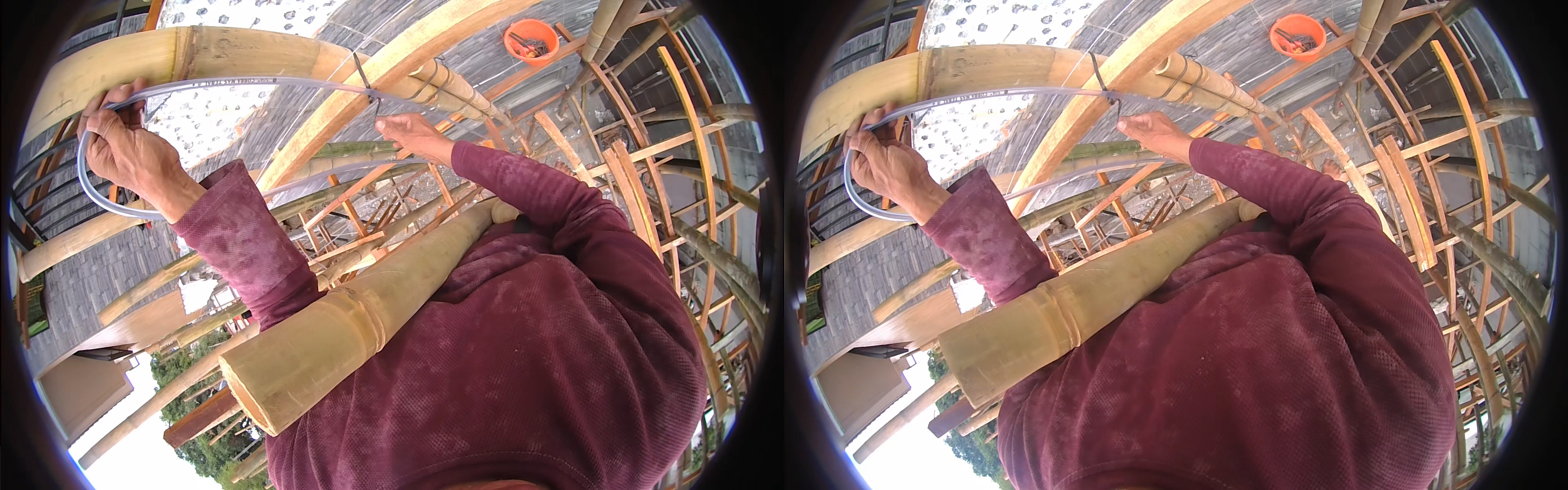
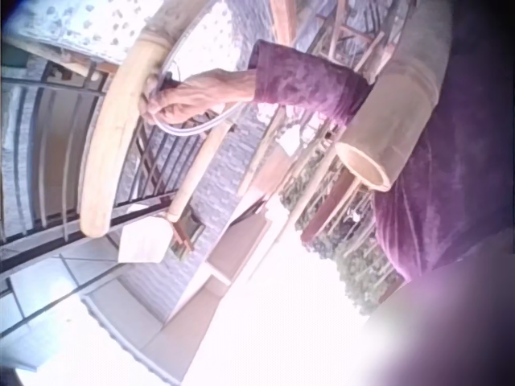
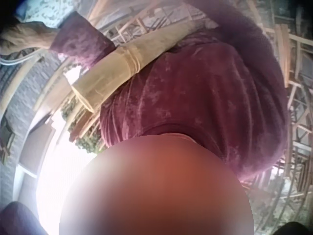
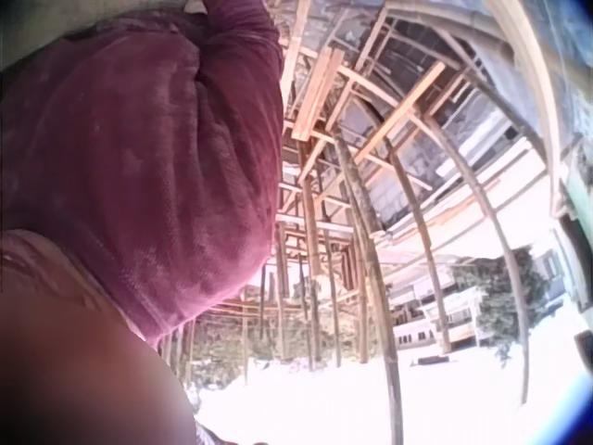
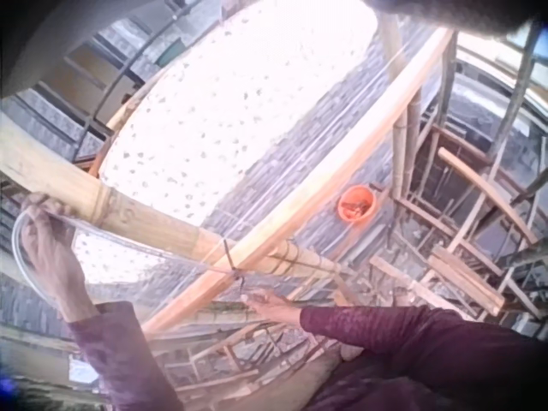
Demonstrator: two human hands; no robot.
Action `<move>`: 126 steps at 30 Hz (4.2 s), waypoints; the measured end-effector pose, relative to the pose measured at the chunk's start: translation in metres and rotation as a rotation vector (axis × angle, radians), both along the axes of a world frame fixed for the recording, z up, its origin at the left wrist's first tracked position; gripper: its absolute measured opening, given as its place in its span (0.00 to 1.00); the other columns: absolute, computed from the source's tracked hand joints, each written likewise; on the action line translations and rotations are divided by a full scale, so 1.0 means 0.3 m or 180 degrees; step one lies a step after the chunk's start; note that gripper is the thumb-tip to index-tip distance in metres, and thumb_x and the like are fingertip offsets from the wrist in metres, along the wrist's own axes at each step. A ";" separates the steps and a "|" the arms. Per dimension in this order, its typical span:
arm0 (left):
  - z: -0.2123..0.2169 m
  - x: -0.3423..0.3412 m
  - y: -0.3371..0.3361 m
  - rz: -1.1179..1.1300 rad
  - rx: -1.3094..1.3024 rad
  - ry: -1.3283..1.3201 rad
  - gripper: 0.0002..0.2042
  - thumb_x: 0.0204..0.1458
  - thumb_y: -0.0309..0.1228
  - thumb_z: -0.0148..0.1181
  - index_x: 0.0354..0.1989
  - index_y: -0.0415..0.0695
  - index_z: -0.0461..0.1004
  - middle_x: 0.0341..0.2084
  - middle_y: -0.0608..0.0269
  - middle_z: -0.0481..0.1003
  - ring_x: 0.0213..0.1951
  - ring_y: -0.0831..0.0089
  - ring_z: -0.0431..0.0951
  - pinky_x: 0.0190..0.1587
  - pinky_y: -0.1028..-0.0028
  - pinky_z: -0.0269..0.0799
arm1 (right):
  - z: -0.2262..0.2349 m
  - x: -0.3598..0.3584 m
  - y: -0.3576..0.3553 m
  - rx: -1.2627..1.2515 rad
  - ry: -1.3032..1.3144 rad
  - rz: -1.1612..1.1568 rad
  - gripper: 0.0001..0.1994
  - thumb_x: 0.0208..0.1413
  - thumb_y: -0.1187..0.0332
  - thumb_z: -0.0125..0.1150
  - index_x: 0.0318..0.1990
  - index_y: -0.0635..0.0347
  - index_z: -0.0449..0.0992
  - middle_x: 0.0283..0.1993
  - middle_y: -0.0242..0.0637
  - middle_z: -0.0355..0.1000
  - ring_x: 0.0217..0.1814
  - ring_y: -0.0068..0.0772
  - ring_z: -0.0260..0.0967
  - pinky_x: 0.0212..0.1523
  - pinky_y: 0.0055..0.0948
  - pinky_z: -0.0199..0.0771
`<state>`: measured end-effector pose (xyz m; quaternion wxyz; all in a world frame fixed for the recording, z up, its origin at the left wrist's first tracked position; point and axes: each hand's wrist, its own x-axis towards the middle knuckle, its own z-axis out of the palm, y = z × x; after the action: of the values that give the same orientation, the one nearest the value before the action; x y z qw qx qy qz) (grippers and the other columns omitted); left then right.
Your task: The person secures a bamboo pole to a larger bamboo framework using a clear plastic tie. They wrap the tie around the pole and the structure, then pull it tight to fasten the components together.
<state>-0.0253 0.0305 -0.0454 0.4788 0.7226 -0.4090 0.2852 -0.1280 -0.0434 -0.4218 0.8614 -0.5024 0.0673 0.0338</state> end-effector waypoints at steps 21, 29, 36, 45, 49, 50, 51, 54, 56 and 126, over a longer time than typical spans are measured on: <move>0.016 0.001 0.012 -0.0092 -0.0633 0.0125 0.23 0.67 0.46 0.38 0.53 0.34 0.62 0.35 0.46 0.77 0.37 0.59 0.82 0.35 0.74 0.81 | -0.003 0.052 -0.125 -0.2110 -0.1001 -0.1235 0.17 0.62 0.54 0.55 0.39 0.60 0.78 0.32 0.47 0.74 0.36 0.51 0.72 0.37 0.44 0.69; -0.133 -0.056 0.035 -0.0160 -0.0690 0.0665 0.30 0.56 0.50 0.59 0.54 0.37 0.61 0.48 0.46 0.74 0.45 0.58 0.79 0.38 0.71 0.76 | 0.028 0.031 -0.150 -0.2497 -0.1078 -0.1328 0.13 0.60 0.56 0.57 0.38 0.56 0.80 0.28 0.46 0.73 0.33 0.51 0.71 0.33 0.45 0.67; -0.200 -0.140 0.049 -0.0326 -0.0846 0.1282 0.37 0.59 0.60 0.43 0.62 0.38 0.52 0.50 0.44 0.70 0.54 0.53 0.73 0.44 0.65 0.78 | 0.089 0.009 -0.171 -0.2631 -0.1082 -0.1247 0.16 0.61 0.55 0.56 0.40 0.59 0.80 0.32 0.43 0.75 0.34 0.47 0.73 0.34 0.40 0.71; -0.317 -0.177 -0.015 0.0003 0.0395 0.1475 0.25 0.59 0.38 0.60 0.59 0.37 0.61 0.45 0.50 0.78 0.45 0.65 0.81 0.42 0.75 0.77 | 0.106 0.009 -0.182 -0.2795 -0.1243 -0.1363 0.14 0.60 0.55 0.57 0.36 0.56 0.79 0.28 0.43 0.73 0.30 0.49 0.70 0.31 0.44 0.67; -0.328 -0.150 -0.019 0.0044 0.1072 0.1397 0.18 0.59 0.36 0.60 0.51 0.35 0.71 0.43 0.54 0.80 0.43 0.70 0.81 0.40 0.77 0.75 | 0.156 -0.011 -0.197 -0.2842 -0.1181 -0.1318 0.13 0.60 0.56 0.57 0.36 0.56 0.80 0.28 0.43 0.73 0.31 0.48 0.71 0.31 0.44 0.67; -0.333 -0.144 -0.019 0.0062 0.1233 0.1333 0.17 0.59 0.35 0.60 0.49 0.35 0.73 0.42 0.55 0.80 0.42 0.71 0.80 0.40 0.77 0.75 | 0.169 -0.012 -0.199 -0.2852 -0.1172 -0.1301 0.13 0.60 0.56 0.57 0.37 0.56 0.80 0.28 0.44 0.74 0.32 0.49 0.71 0.31 0.44 0.68; -0.333 -0.142 -0.025 0.0049 0.1316 0.1360 0.16 0.59 0.35 0.59 0.49 0.35 0.74 0.41 0.55 0.80 0.42 0.71 0.80 0.40 0.77 0.75 | 0.173 -0.003 -0.193 -0.2874 -0.1323 -0.1448 0.13 0.60 0.57 0.57 0.36 0.55 0.80 0.28 0.44 0.74 0.31 0.48 0.71 0.31 0.44 0.68; -0.345 -0.129 -0.035 0.0017 0.1332 0.1448 0.14 0.60 0.33 0.58 0.46 0.34 0.75 0.39 0.55 0.80 0.41 0.72 0.81 0.40 0.76 0.75 | 0.181 0.015 -0.182 -0.2964 -0.1590 -0.1701 0.13 0.59 0.57 0.58 0.36 0.56 0.80 0.28 0.43 0.75 0.30 0.48 0.72 0.30 0.44 0.69; -0.364 -0.115 -0.023 0.0002 0.1032 0.1512 0.13 0.61 0.33 0.58 0.45 0.34 0.75 0.38 0.55 0.81 0.39 0.71 0.81 0.41 0.75 0.76 | 0.194 0.015 -0.187 -0.3072 -0.1523 -0.1618 0.13 0.59 0.57 0.58 0.35 0.57 0.79 0.27 0.42 0.74 0.30 0.48 0.72 0.30 0.43 0.70; -0.351 -0.006 0.104 -0.1116 -0.0385 0.1314 0.12 0.58 0.34 0.59 0.46 0.40 0.75 0.35 0.54 0.82 0.39 0.63 0.83 0.48 0.66 0.81 | 0.331 0.049 -0.211 -0.3132 -0.2076 -0.2784 0.03 0.47 0.65 0.63 0.29 0.49 0.77 0.34 0.28 0.72 0.46 0.32 0.67 0.53 0.40 0.56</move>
<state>-0.0270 0.0618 -0.1509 0.6364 0.6537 -0.4038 0.0686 -0.1132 -0.1068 -0.3227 0.4473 -0.7426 0.0093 -0.4984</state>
